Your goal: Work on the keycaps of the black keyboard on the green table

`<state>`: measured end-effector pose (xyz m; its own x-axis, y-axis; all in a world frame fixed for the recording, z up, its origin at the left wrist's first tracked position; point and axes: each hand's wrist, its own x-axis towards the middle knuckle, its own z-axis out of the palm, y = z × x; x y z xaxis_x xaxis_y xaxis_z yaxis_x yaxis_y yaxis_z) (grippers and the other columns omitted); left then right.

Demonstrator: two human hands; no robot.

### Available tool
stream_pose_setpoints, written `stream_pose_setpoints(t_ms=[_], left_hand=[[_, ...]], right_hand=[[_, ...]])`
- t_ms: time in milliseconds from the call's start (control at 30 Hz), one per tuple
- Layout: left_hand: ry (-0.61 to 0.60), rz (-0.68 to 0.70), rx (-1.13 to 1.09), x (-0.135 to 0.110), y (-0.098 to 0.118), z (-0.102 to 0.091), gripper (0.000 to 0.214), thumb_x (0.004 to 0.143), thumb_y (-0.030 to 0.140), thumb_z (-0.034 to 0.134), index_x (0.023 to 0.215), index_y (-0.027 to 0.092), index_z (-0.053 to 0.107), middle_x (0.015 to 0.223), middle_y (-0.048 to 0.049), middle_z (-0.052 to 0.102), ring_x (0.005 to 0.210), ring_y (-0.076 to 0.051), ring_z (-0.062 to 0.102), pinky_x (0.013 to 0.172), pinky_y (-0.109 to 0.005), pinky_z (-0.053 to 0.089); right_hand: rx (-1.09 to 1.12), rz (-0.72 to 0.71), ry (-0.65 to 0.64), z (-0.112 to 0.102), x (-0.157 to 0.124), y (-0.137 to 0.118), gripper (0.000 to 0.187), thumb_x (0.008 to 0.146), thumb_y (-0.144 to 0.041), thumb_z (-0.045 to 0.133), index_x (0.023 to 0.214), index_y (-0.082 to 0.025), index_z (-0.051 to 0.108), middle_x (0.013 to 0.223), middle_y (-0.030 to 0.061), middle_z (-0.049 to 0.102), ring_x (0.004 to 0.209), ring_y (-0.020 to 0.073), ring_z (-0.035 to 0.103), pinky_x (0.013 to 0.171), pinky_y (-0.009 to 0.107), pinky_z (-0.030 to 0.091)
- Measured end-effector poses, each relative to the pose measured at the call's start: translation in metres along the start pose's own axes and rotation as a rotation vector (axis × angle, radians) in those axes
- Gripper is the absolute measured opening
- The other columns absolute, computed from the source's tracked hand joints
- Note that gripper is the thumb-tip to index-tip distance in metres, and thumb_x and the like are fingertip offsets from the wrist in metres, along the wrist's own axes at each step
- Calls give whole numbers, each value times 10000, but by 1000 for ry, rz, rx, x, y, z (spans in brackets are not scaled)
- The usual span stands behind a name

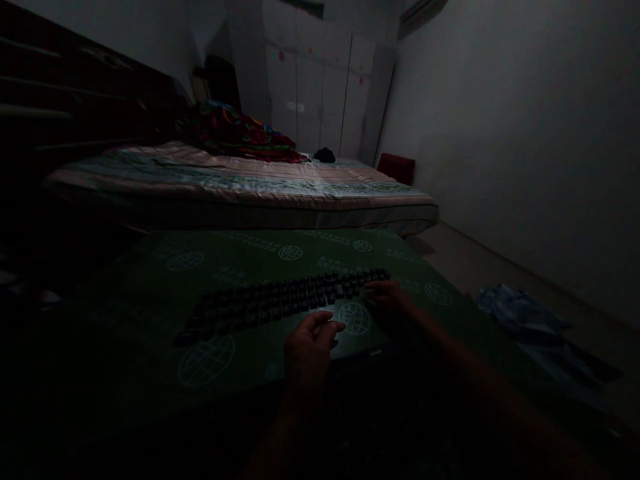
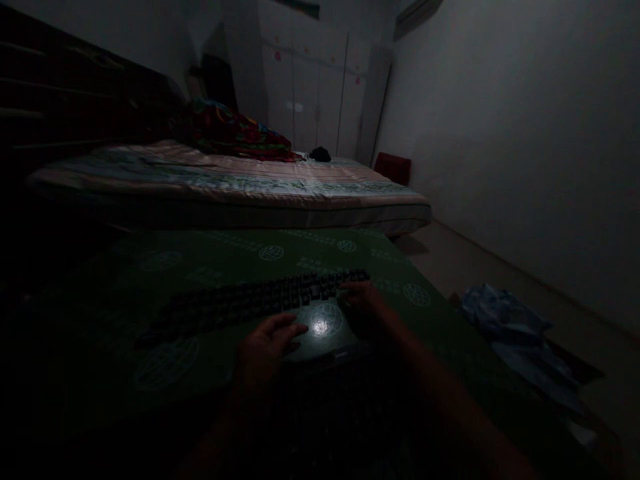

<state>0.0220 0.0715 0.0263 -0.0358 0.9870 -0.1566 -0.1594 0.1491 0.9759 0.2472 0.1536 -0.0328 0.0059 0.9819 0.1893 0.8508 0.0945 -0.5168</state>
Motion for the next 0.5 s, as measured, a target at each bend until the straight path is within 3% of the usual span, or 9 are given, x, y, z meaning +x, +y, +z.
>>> stream_pose_setpoints(t_ms=[500], left_hand=[[-18, -5, 31, 3, -4, 0, 200, 612, 243, 621, 783, 143, 600, 645, -36, 692, 688, -187, 659, 615, -280, 502]], right_hand=[[-111, -13, -26, 11, 5, -23, 266, 774, -293, 486, 911, -216, 700, 744, 8, 695, 635, 131, 595, 552, 183, 385]])
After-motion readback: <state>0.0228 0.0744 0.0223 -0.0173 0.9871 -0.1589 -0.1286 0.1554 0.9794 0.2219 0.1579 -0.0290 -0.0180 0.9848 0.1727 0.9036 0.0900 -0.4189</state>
